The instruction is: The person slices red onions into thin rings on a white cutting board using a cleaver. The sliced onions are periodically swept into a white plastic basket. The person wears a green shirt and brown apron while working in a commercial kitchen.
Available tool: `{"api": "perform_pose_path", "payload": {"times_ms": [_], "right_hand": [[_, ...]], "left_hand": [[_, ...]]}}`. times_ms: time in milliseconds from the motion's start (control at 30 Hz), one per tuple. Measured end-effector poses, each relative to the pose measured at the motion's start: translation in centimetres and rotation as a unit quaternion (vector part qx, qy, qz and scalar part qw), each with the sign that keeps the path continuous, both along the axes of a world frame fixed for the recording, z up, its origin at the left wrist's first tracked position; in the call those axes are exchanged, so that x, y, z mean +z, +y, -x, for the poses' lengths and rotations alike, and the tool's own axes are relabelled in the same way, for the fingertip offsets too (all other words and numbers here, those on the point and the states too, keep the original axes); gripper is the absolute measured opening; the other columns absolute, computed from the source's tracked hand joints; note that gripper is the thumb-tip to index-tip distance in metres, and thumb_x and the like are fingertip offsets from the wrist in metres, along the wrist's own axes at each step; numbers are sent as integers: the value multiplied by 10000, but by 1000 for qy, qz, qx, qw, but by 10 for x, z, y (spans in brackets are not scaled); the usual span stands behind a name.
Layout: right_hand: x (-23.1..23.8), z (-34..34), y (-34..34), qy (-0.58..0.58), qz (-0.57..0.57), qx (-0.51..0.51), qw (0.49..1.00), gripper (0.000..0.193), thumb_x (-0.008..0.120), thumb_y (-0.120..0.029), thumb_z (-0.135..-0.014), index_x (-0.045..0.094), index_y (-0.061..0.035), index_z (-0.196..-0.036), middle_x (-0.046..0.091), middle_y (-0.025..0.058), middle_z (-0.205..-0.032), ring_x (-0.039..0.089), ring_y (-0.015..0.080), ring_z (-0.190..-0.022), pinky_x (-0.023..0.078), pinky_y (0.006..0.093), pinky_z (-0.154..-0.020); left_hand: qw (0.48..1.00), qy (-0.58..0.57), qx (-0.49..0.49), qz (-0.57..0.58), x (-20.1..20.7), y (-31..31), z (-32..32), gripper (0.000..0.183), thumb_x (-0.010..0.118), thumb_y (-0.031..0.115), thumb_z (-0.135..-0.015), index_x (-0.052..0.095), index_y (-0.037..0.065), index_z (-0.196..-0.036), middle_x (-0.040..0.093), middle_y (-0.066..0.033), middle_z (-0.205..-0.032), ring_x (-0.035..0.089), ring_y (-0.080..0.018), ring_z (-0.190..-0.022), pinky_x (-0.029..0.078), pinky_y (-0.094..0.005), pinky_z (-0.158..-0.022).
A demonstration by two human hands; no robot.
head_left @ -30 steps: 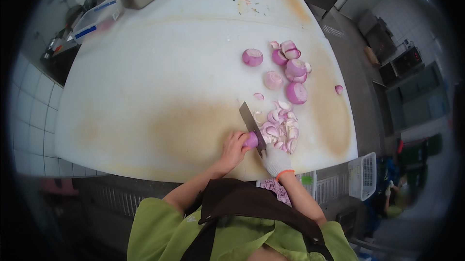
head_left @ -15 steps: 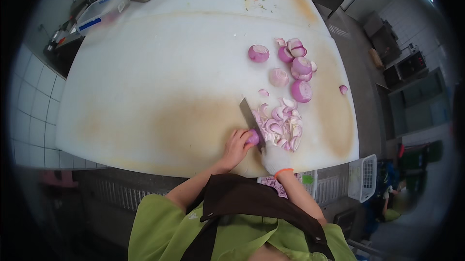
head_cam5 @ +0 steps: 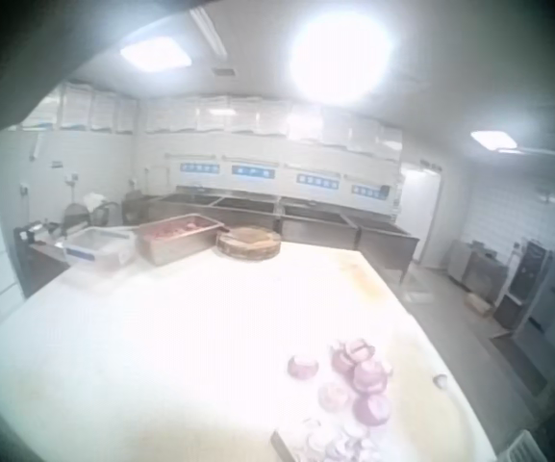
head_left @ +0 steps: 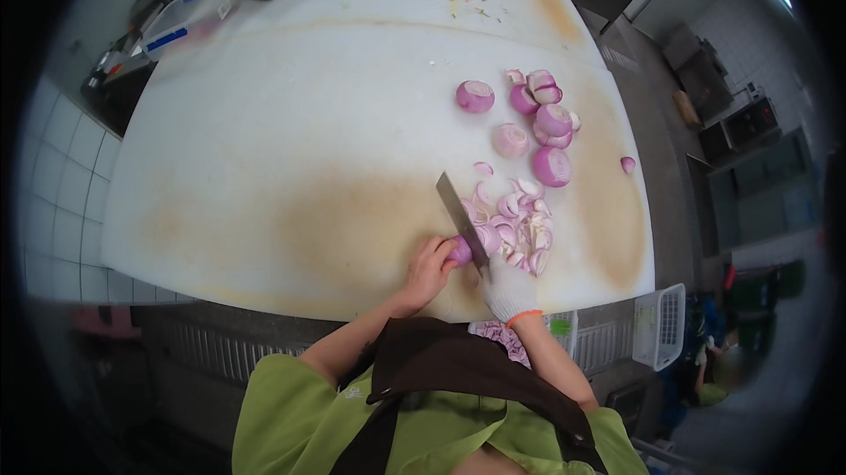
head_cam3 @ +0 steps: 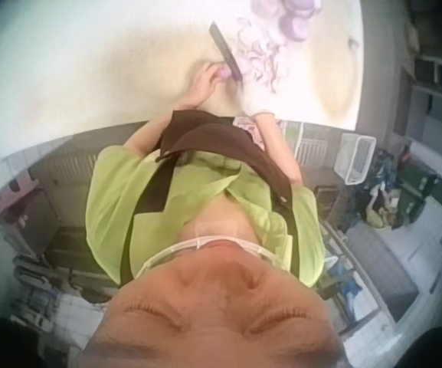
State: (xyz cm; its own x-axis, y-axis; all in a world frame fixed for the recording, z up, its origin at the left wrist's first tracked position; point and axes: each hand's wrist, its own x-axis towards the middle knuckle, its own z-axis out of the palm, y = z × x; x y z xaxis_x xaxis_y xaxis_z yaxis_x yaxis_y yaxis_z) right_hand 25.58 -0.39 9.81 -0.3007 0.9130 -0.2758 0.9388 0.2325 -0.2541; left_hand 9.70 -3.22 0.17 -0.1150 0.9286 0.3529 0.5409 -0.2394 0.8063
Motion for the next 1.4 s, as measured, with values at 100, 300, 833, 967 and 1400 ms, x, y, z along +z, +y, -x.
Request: {"api": "perform_pose_path", "payload": {"times_ms": [100, 300, 833, 967, 1400], "right_hand": [[21, 5, -8, -12, -5, -5, 1000, 240, 498, -249, -878, 552, -19, -922, 646, 238, -743, 635, 426, -680, 487, 517, -641], [-17, -8, 2, 13, 27, 8, 1000, 291, 504, -283, -880, 555, 1, -926, 636, 266, -793, 631, 425, -739, 475, 535, -698], [-12, -26, 12, 7, 17, -43, 999, 299, 479, -281, -893, 547, -4, -980, 630, 283, -818, 618, 445, -781, 474, 537, -725], [-14, -27, 6, 17, -24, -46, 999, 313, 479, -286, -896, 536, -1, -1011, 634, 274, -798, 619, 451, -757, 474, 543, -710], [-37, -31, 8, -25, -36, -8, 999, 297, 486, -303, -904, 541, -22, -984, 636, 261, -765, 629, 440, -717, 474, 541, -682]], "left_hand": [[1000, -12, 9, 1, -4, -2, -4, 356, 701, -1, -705, 600, 43, -1043, 554, -121, -971, 561, -335, -889, 469, -399, -755], [1000, 26, -12, -3, -2, 0, -2, 331, 694, 25, -726, 604, 55, -1044, 561, -112, -1017, 558, -323, -937, 463, -412, -793], [999, 34, -36, 11, 6, 25, -11, 264, 674, 36, -734, 571, 59, -976, 559, -104, -953, 533, -318, -917, 445, -411, -790], [997, 61, -49, 5, 18, 23, -11, 246, 684, 31, -723, 577, 45, -944, 559, -106, -957, 535, -315, -917, 448, -405, -780], [998, 25, -42, -31, 3, 29, -9, 209, 721, 50, -698, 593, 39, -863, 561, -100, -890, 555, -312, -860, 460, -403, -729]]}}
